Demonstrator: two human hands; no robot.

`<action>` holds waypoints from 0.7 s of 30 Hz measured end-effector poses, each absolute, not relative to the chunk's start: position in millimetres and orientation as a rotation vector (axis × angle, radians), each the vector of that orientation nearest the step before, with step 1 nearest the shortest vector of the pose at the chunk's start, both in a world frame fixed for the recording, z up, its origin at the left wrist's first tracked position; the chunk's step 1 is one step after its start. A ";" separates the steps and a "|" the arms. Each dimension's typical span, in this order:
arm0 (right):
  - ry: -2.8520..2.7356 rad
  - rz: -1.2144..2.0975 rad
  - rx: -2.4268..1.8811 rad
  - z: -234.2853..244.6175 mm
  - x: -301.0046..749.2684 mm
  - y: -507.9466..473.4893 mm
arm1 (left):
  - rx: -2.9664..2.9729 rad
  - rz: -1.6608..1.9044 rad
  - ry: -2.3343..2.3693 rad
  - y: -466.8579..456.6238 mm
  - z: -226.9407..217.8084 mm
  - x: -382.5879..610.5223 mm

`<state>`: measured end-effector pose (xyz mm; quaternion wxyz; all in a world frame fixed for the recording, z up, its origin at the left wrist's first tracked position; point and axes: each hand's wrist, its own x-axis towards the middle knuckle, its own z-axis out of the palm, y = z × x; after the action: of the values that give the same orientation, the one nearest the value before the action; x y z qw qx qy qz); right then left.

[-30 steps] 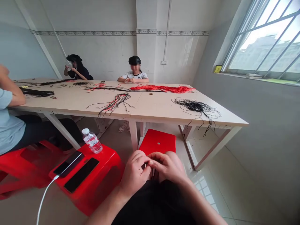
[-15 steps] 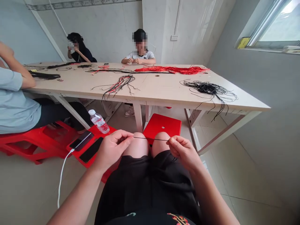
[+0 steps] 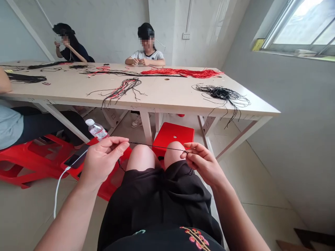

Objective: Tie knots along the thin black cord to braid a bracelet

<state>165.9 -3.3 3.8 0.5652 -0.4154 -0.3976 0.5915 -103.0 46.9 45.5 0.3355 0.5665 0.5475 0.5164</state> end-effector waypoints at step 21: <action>-1.320 0.861 -1.378 2.1 171.8 -25.3 | 1.712 1.151 1.510 42.2 35.5 -93.6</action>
<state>171.8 -25.3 2.1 0.5002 -0.5700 -0.5461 0.3560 -93.6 42.2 35.5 0.2883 0.6413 0.5656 0.4310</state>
